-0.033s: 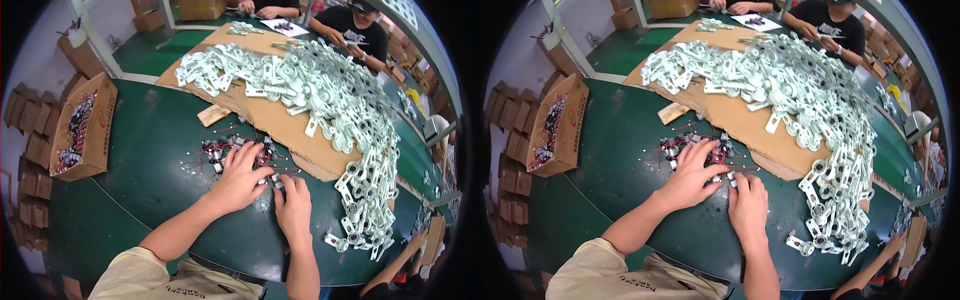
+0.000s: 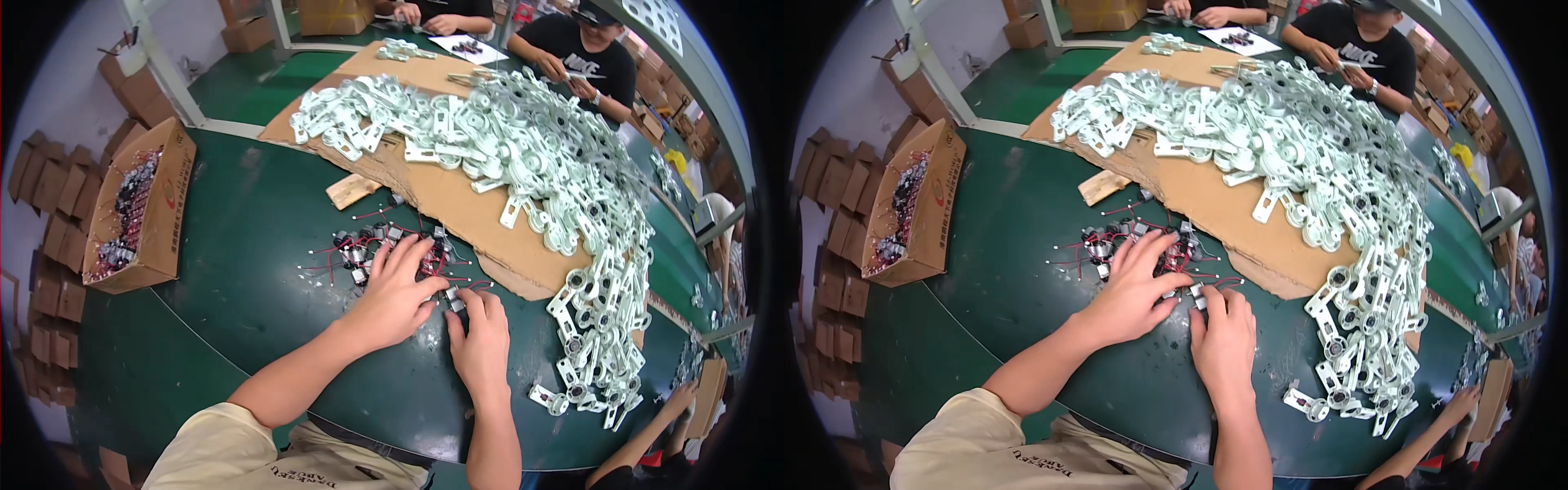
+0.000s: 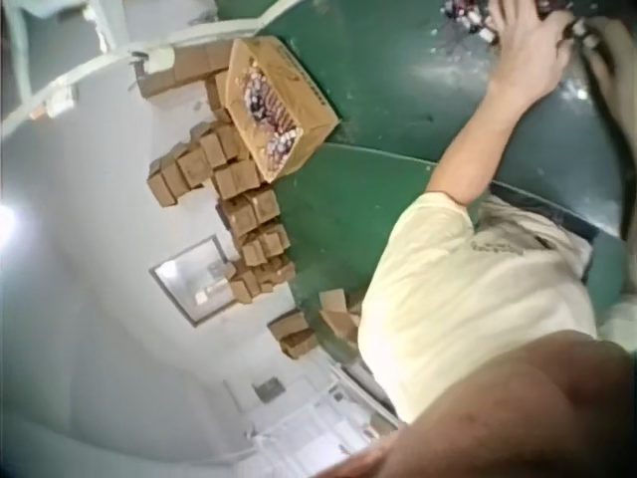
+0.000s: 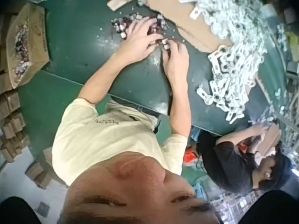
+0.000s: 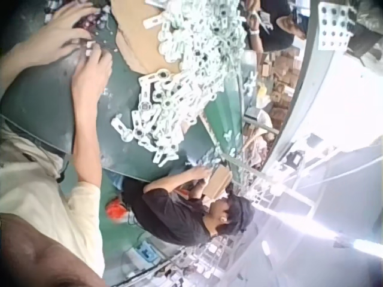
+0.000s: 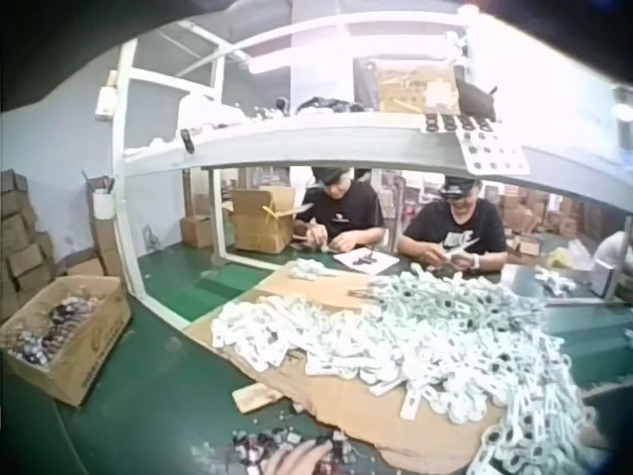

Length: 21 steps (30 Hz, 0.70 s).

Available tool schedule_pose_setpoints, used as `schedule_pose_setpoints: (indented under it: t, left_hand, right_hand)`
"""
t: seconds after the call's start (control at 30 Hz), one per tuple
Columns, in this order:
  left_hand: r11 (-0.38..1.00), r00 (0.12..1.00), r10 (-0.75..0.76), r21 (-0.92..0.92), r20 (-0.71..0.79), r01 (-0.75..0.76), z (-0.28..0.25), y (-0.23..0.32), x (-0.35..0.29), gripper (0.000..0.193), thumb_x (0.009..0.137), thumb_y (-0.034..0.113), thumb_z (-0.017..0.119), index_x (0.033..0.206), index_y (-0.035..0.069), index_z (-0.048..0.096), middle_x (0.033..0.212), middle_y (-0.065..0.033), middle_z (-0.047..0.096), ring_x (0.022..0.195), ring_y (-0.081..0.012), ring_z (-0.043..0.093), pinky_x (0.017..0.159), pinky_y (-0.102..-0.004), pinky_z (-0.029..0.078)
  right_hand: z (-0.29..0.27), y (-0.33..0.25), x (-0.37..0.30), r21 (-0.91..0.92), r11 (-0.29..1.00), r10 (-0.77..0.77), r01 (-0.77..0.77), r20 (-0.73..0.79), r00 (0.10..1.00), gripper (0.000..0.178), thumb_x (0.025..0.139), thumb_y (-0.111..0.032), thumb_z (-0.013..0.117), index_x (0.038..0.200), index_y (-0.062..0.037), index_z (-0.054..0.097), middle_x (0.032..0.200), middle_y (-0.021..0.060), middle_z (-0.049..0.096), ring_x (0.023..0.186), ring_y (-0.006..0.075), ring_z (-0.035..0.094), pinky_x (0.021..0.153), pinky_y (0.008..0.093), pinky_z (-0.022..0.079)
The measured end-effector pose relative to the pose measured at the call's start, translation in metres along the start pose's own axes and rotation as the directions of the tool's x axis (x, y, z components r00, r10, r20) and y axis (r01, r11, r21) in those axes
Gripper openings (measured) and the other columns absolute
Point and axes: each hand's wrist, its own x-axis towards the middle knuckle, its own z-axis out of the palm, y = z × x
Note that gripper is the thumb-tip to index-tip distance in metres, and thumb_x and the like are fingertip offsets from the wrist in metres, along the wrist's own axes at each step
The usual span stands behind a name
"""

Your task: Assembling electronic modules by inserting wired components into white plastic housings on a production line.

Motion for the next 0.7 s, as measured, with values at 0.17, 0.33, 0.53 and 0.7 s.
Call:
schedule_pose_setpoints:
  t: [0.17, 0.33, 0.53, 0.7]
  left_hand:
    - [1.000, 0.999, 0.026, -0.011, 0.042, -0.025, 0.002, 0.003, 0.000, 0.041, 0.079, 0.015, 0.075, 0.119, 0.017, 0.066, 0.150, -0.0218, 0.034, 0.146, -0.0432, 0.022, 0.115, -0.0654, 0.015]
    - [0.999, 0.999, 0.028, -0.044, 0.022, -0.027, 0.004, 0.000, 0.004, 0.037, 0.081, 0.017, 0.076, 0.117, 0.019, 0.068, 0.152, -0.0187, 0.034, 0.147, -0.0408, 0.021, 0.115, -0.0657, 0.013]
    - [0.999, 0.998, 0.019, -0.034, -0.055, -0.021, 0.010, 0.001, -0.001, 0.022, 0.083, 0.013, 0.072, 0.106, 0.013, 0.071, 0.146, -0.0171, 0.043, 0.144, -0.0389, 0.030, 0.115, -0.0646, 0.015]
    - [0.999, 0.998, 0.037, -0.035, -0.054, -0.039, -0.001, 0.007, 0.007, 0.020, 0.085, 0.018, 0.073, 0.102, 0.010, 0.070, 0.143, -0.0180, 0.045, 0.142, -0.0366, 0.033, 0.116, -0.0623, 0.016]
  right_hand:
    - [0.005, 0.003, 0.003, 0.048, 0.997, -0.056, 0.057, -0.020, 0.998, 0.026, 0.082, -0.005, 0.073, 0.104, -0.0009, 0.060, 0.104, 0.0150, 0.062, 0.093, 0.0341, 0.062, 0.082, 0.0420, 0.050]
    - [-0.001, -0.002, 0.002, 0.303, 0.942, 0.126, -0.142, 0.074, 0.989, 0.025, 0.084, -0.003, 0.074, 0.104, 0.0003, 0.059, 0.094, 0.0109, 0.064, 0.075, 0.0204, 0.063, 0.069, 0.0316, 0.052]
    - [-0.004, 0.010, -0.007, 0.761, 0.536, 0.316, -0.365, 0.220, 0.923, 0.033, 0.087, 0.008, 0.063, 0.118, 0.0014, 0.052, 0.105, 0.0054, 0.058, 0.086, 0.0119, 0.061, 0.074, 0.0244, 0.052]
    - [-0.030, 0.016, 0.006, 0.933, 0.123, 0.411, -0.338, 0.262, 0.873, 0.022, 0.094, -0.002, 0.059, 0.115, 0.0006, 0.053, 0.114, 0.0115, 0.058, 0.092, 0.0186, 0.064, 0.082, 0.0295, 0.053]
